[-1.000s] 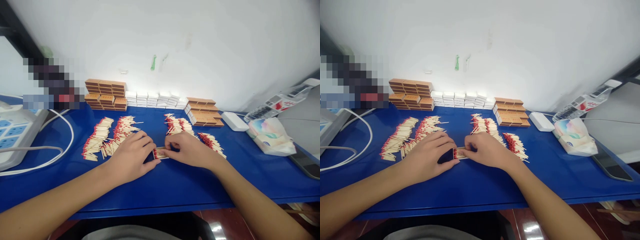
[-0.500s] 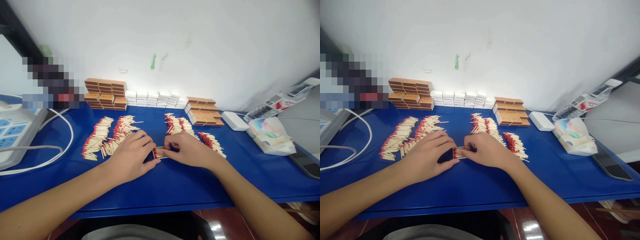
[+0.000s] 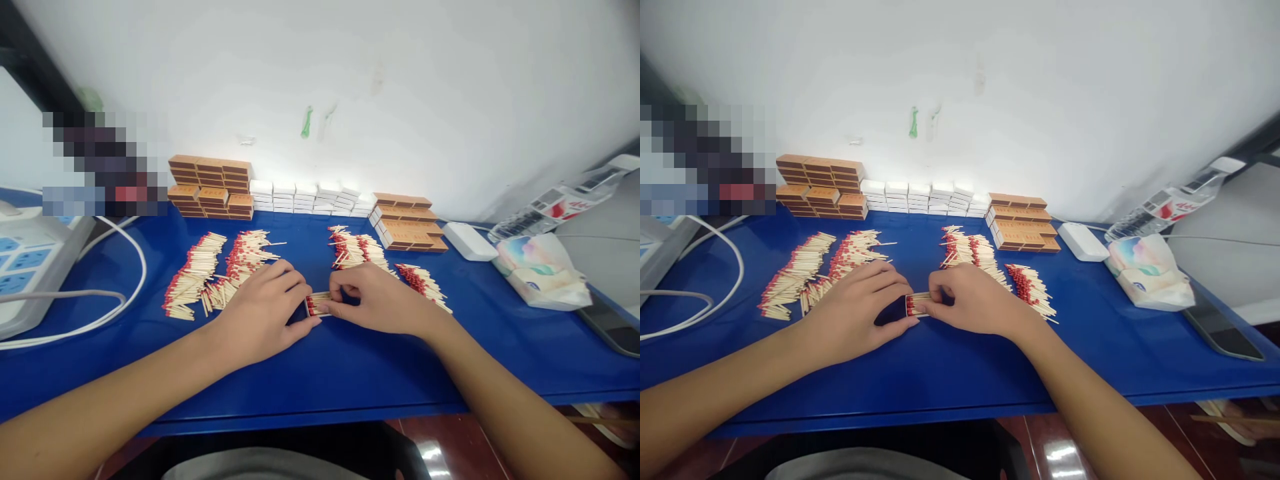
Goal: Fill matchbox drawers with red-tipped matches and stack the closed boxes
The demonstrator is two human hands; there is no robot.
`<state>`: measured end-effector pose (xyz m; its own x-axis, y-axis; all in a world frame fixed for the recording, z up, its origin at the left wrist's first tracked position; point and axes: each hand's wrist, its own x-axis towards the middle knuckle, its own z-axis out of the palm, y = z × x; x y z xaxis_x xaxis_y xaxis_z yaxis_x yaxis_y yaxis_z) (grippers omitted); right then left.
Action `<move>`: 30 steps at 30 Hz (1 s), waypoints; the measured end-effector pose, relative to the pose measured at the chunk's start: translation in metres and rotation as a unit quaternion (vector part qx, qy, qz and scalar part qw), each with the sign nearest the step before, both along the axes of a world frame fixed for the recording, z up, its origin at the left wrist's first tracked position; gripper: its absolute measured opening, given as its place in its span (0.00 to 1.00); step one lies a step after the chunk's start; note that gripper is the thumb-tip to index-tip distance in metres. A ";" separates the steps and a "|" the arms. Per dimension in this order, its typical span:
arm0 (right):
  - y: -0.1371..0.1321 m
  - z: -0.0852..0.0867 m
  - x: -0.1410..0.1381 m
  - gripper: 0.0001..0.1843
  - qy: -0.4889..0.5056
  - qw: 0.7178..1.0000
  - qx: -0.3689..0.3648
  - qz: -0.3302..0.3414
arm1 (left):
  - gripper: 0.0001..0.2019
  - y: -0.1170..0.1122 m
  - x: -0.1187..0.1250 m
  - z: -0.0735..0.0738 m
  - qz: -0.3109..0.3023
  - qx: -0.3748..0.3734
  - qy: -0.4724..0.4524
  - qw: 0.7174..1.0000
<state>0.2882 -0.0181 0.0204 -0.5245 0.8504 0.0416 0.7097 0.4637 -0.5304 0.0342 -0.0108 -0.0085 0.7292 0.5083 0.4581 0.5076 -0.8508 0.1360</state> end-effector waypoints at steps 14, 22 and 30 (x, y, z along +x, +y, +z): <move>0.000 0.000 -0.001 0.18 -0.005 1.000 0.006 -0.002 | 0.14 0.000 0.000 0.000 0.003 0.004 0.003 1.000; 0.001 -0.002 -0.001 0.18 -0.007 1.000 0.004 -0.003 | 0.14 0.000 0.000 -0.001 0.004 0.008 0.001 1.000; 0.001 -0.003 0.000 0.17 -0.008 1.000 0.007 -0.011 | 0.14 0.000 0.000 -0.001 0.002 0.006 0.006 1.000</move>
